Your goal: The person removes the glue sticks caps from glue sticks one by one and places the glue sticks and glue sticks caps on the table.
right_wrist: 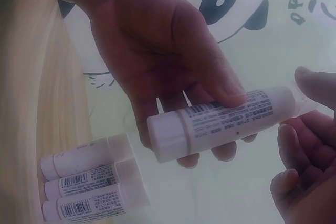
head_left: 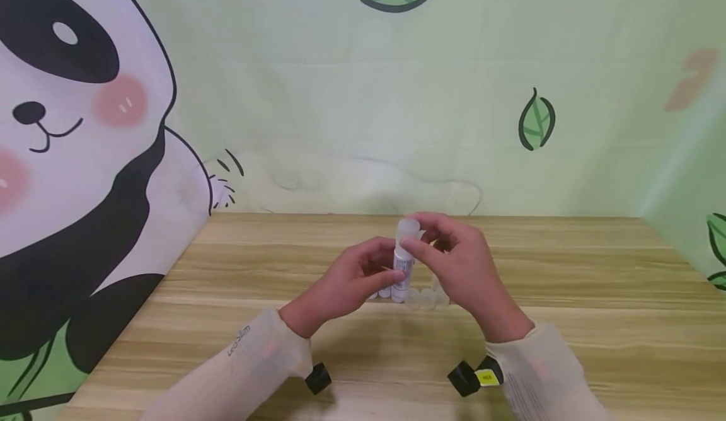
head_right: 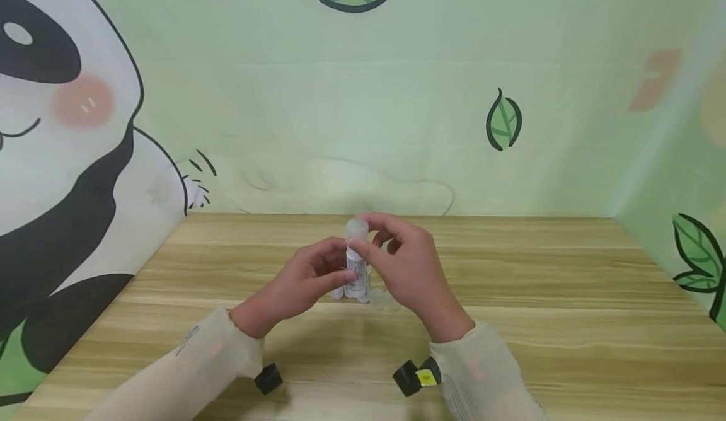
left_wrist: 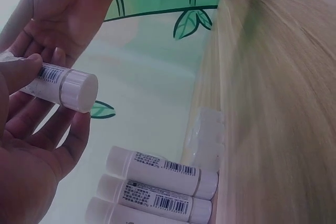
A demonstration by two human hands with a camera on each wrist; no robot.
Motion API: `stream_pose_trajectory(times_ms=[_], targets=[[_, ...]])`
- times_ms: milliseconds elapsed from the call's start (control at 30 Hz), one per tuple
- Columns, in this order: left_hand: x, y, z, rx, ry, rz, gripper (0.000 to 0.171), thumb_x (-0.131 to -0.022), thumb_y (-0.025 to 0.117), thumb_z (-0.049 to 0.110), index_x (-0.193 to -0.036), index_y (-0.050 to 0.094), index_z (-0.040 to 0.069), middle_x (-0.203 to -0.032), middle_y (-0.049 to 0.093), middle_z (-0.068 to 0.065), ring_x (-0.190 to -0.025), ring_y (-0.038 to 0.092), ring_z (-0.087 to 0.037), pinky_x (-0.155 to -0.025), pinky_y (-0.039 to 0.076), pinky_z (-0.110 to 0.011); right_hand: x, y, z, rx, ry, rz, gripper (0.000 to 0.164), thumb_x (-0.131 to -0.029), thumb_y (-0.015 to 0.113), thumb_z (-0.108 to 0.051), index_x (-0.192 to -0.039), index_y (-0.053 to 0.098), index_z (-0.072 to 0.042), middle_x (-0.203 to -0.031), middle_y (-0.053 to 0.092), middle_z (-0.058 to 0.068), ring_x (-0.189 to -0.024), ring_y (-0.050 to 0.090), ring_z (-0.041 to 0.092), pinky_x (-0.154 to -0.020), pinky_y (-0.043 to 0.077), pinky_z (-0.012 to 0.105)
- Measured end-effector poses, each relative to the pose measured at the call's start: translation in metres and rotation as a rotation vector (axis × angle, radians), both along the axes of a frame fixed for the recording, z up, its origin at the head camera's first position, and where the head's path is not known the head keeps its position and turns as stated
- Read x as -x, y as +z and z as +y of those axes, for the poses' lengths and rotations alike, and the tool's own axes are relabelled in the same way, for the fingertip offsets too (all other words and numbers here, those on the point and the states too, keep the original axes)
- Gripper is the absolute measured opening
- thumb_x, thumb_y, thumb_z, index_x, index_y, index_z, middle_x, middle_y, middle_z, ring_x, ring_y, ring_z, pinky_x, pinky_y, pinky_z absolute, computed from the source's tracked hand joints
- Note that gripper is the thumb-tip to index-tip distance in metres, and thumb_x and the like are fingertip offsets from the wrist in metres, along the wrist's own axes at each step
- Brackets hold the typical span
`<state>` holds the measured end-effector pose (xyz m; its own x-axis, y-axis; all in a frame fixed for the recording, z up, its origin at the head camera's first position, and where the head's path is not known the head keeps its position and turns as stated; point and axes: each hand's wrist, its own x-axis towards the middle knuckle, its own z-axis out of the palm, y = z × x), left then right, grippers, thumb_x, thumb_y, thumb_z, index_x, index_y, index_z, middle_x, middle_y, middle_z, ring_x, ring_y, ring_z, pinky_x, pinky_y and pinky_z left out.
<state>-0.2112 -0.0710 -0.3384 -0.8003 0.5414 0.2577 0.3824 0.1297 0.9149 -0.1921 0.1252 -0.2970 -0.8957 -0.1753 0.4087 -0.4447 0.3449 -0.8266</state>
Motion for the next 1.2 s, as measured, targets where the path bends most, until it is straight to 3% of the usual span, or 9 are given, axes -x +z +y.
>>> stream_pose_trajectory(times_ms=[433, 667, 700, 833, 933, 1000, 1200], targets=[[0.012, -0.003, -0.017, -0.031, 0.011, 0.014, 0.033, -0.092, 0.065, 0.012, -0.124, 0.058, 0.013, -0.113, 0.067, -0.011, -0.098, 0.066, -0.021, -0.085, 0.055, -0.038, 0.003, 0.000, 0.006, 0.073, -0.013, -0.029, 0.032, -0.089, 0.070, -0.028, -0.118, 0.066, -0.015, -0.088, 0.062, 0.007, -0.073, 0.055, 0.020, -0.062, 0.049, 0.023], [0.025, -0.009, -0.033, -0.069, 0.005, 0.053, 0.028, -0.090, 0.059, 0.004, -0.118, 0.058, 0.002, -0.107, 0.067, -0.019, -0.092, 0.065, -0.019, -0.084, 0.056, -0.035, 0.011, -0.006, 0.012, 0.098, -0.017, -0.041, 0.032, -0.090, 0.069, -0.028, -0.117, 0.066, -0.012, -0.090, 0.061, 0.006, -0.079, 0.056, 0.018, -0.068, 0.051, 0.021], [0.027, -0.009, -0.035, -0.083, 0.001, 0.063, 0.027, -0.089, 0.057, 0.003, -0.117, 0.057, 0.000, -0.106, 0.066, -0.022, -0.091, 0.065, -0.019, -0.083, 0.056, -0.034, 0.012, -0.008, 0.013, 0.099, -0.018, -0.037, 0.031, -0.090, 0.069, -0.027, -0.117, 0.066, -0.011, -0.091, 0.061, 0.005, -0.080, 0.056, 0.018, -0.069, 0.051, 0.021], [0.034, -0.012, -0.043, -0.155, -0.030, 0.101, 0.028, -0.083, 0.050, -0.001, -0.110, 0.055, -0.008, -0.094, 0.067, -0.008, -0.083, 0.063, -0.015, -0.078, 0.055, -0.032, 0.021, -0.017, 0.020, 0.099, -0.016, -0.046, 0.031, -0.091, 0.069, -0.028, -0.116, 0.066, -0.011, -0.094, 0.061, 0.005, -0.084, 0.056, 0.018, -0.072, 0.051, 0.021], [0.040, -0.015, -0.050, -0.202, -0.047, 0.098, 0.028, -0.079, 0.046, -0.001, -0.104, 0.051, -0.011, -0.087, 0.066, 0.004, -0.078, 0.063, -0.014, -0.075, 0.054, -0.032, 0.029, -0.027, 0.027, 0.083, -0.011, -0.065, 0.034, -0.091, 0.067, -0.031, -0.118, 0.065, -0.010, -0.097, 0.060, 0.005, -0.087, 0.055, 0.020, -0.074, 0.051, 0.022], [0.045, -0.018, -0.055, -0.218, -0.049, 0.092, 0.028, -0.076, 0.045, 0.000, -0.101, 0.050, -0.010, -0.084, 0.065, 0.004, -0.075, 0.063, -0.014, -0.074, 0.054, -0.033, 0.036, -0.035, 0.032, 0.060, -0.008, -0.082, 0.035, -0.092, 0.066, -0.032, -0.120, 0.063, -0.011, -0.100, 0.060, 0.005, -0.090, 0.055, 0.020, -0.076, 0.051, 0.022], [0.061, -0.033, -0.068, -0.148, -0.006, 0.074, 0.023, -0.077, 0.046, -0.002, -0.099, 0.052, -0.004, -0.083, 0.063, -0.001, -0.075, 0.062, -0.018, -0.074, 0.055, -0.035, 0.052, -0.058, 0.052, -0.043, 0.013, -0.158, 0.031, -0.092, 0.065, -0.025, -0.118, 0.060, -0.009, -0.106, 0.062, 0.007, -0.094, 0.055, 0.022, -0.079, 0.049, 0.026]])
